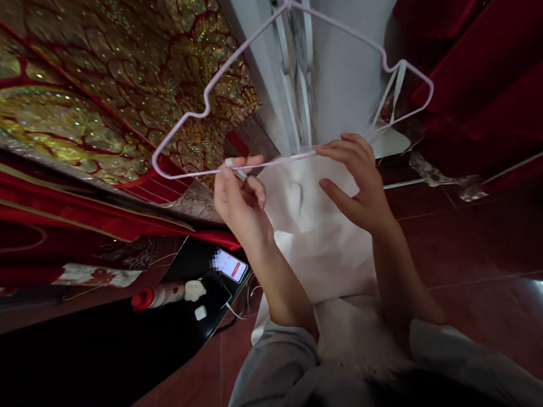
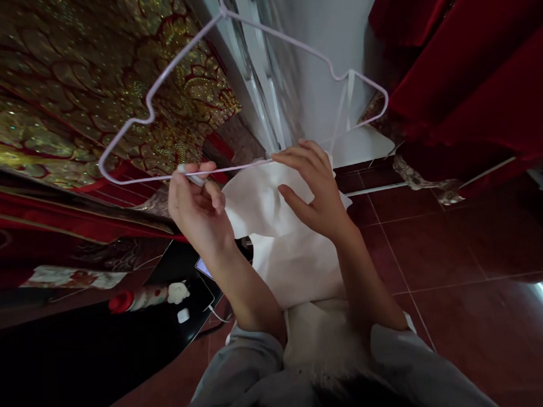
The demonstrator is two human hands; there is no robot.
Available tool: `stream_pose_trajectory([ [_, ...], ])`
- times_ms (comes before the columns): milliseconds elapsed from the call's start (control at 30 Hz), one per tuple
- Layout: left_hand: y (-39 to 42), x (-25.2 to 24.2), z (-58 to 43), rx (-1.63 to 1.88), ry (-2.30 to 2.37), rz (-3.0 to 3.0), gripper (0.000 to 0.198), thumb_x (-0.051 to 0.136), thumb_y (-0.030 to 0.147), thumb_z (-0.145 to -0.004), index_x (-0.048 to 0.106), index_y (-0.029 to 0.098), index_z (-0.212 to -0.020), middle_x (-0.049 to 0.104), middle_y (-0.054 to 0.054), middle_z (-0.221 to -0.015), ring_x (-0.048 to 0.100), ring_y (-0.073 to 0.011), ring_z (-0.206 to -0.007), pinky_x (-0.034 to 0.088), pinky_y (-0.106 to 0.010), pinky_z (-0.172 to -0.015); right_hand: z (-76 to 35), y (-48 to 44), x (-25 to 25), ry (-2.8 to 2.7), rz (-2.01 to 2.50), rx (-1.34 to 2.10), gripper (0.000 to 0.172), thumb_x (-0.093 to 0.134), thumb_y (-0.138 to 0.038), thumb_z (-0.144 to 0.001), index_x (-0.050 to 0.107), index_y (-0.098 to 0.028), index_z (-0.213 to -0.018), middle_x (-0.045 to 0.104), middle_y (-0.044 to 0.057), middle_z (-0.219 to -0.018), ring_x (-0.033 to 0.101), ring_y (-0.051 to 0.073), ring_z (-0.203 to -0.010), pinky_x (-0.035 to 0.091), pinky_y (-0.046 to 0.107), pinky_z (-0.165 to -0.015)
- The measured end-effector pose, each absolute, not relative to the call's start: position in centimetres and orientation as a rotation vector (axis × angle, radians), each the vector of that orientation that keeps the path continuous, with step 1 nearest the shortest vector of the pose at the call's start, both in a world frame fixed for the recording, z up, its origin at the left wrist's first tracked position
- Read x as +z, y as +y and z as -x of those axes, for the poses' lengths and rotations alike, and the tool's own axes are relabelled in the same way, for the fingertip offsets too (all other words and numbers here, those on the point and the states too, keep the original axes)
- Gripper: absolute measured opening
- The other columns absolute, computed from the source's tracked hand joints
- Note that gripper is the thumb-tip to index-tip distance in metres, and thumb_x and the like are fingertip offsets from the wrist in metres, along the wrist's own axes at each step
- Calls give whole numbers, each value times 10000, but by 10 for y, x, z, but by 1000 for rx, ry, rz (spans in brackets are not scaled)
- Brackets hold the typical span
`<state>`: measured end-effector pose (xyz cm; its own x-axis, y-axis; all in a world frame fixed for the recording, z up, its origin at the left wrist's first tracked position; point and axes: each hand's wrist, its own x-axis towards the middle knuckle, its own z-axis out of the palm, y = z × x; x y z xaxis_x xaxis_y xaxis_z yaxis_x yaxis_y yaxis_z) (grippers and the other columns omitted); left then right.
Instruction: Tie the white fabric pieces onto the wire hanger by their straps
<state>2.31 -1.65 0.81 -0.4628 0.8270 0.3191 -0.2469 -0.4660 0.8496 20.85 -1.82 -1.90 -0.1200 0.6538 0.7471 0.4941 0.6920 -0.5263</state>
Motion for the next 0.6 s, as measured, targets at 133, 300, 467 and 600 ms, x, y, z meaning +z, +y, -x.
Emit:
stream_pose_trajectory([
  [133,-16,12,-25,2011,882,-988,287,623,444,-1009,634,212,-840,758,-50,-864,289,-85,-439,134,-289,-431,-231,1,-14,-1246,855,75,331,654,-280,-913,690,-348,-1235,654,43,-1213,680,204,-983,610,378,-780],
  [300,-14,7,-26,1995,832,-967,275,669,433,-988,624,202,-846,765,-51,-848,282,-69,-425,134,-270,-415,-272,27,7,-1161,1074,360,329,605,-85,-756,788,-181,-1012,711,60,-898,438,52,-477,294,234,-416],
  [467,-12,3,-26,1959,853,-967,291,675,471,-977,604,212,-864,746,-38,-847,260,-70,-428,128,-276,-419,-260,22,37,-1293,949,468,375,566,-26,-748,827,-175,-974,750,49,-759,427,52,-453,260,222,-403],
  [600,-13,3,-20,1862,875,-1006,345,691,536,-949,582,221,-861,736,-37,-880,232,-76,-440,129,-285,-428,-270,26,34,-1201,740,255,575,533,-10,-812,794,-316,-1223,786,20,-1218,759,144,-895,361,155,-441],
])
